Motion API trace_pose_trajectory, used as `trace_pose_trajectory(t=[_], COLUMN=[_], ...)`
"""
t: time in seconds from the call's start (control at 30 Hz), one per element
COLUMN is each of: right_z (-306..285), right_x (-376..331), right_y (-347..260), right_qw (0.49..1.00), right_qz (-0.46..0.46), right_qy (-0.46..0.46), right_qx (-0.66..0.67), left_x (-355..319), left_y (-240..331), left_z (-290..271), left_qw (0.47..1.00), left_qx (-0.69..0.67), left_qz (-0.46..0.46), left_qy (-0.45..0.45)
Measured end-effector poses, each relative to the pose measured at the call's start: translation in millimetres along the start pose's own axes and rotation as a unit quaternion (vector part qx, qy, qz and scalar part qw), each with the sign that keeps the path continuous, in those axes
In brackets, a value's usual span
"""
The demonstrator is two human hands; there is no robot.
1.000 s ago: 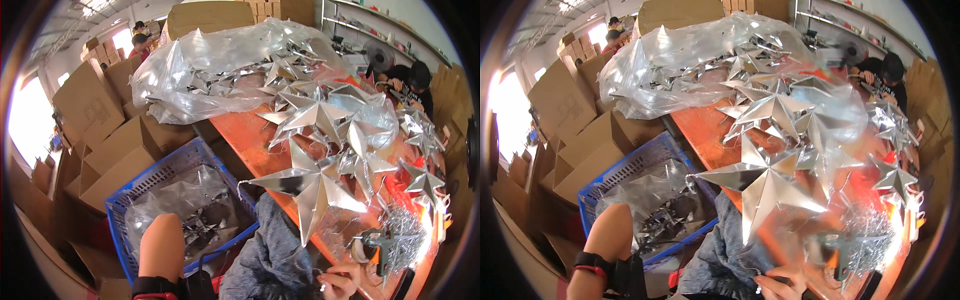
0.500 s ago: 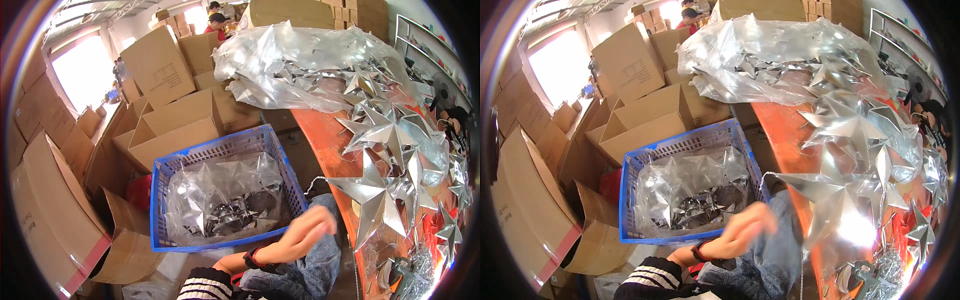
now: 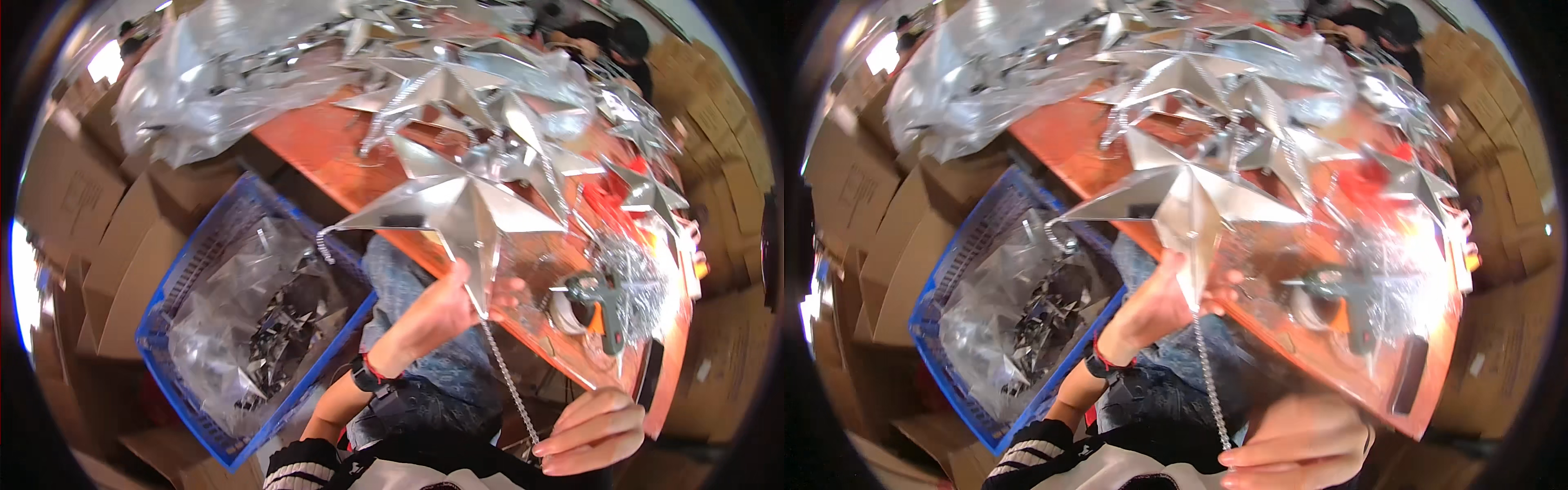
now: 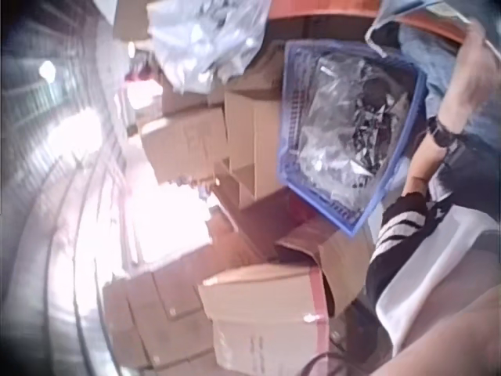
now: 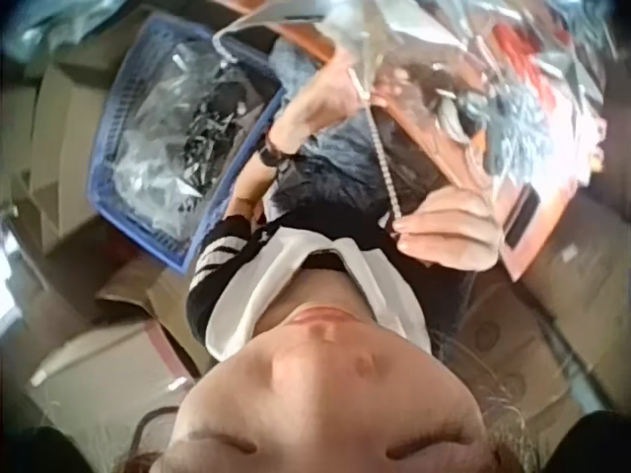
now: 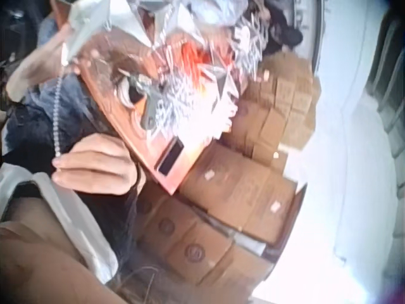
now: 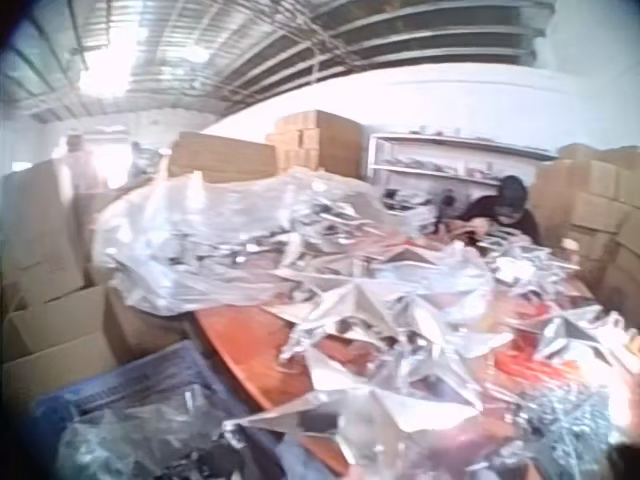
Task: Decorate silver star ornaments by gluing silver beads and trim to the edges with a glue gun.
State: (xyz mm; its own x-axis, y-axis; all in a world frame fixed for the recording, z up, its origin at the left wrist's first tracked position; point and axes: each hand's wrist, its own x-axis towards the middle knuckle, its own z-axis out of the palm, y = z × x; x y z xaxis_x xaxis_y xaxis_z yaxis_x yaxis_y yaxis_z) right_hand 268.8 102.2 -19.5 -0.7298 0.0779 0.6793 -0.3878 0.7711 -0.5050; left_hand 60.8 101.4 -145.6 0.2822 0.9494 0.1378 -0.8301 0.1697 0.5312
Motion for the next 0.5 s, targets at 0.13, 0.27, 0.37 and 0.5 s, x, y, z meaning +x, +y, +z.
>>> trace_pose_trajectory(t=[0.13, 0.27, 0.37, 0.5], right_z=[-11.6, -29.8, -54.3, -47.3], right_x=[9.8, 31.1, 61.7, 94.5], right_y=[-14.0, -8.0, -6.6, 45.1], right_qw=[0.998, 0.998, 0.984, 0.952], right_qz=[0.056, 0.063, 0.125, 0.299], right_qy=[-0.025, -0.008, -0.054, 0.048], right_qx=[-0.008, -0.021, -0.118, -0.041], left_x=[0.5, -1.2, 2.5, -5.5], left_y=[-11.1, -14.9, -17.3, -5.7], left_z=[-2.4, -2.0, 2.1, 6.1], left_qw=[0.997, 0.996, 0.995, 0.992], left_qx=[-0.068, -0.078, -0.1, -0.08], left_qz=[0.033, 0.029, 0.015, 0.009], left_qy=[-0.011, 0.015, 0.009, 0.092])
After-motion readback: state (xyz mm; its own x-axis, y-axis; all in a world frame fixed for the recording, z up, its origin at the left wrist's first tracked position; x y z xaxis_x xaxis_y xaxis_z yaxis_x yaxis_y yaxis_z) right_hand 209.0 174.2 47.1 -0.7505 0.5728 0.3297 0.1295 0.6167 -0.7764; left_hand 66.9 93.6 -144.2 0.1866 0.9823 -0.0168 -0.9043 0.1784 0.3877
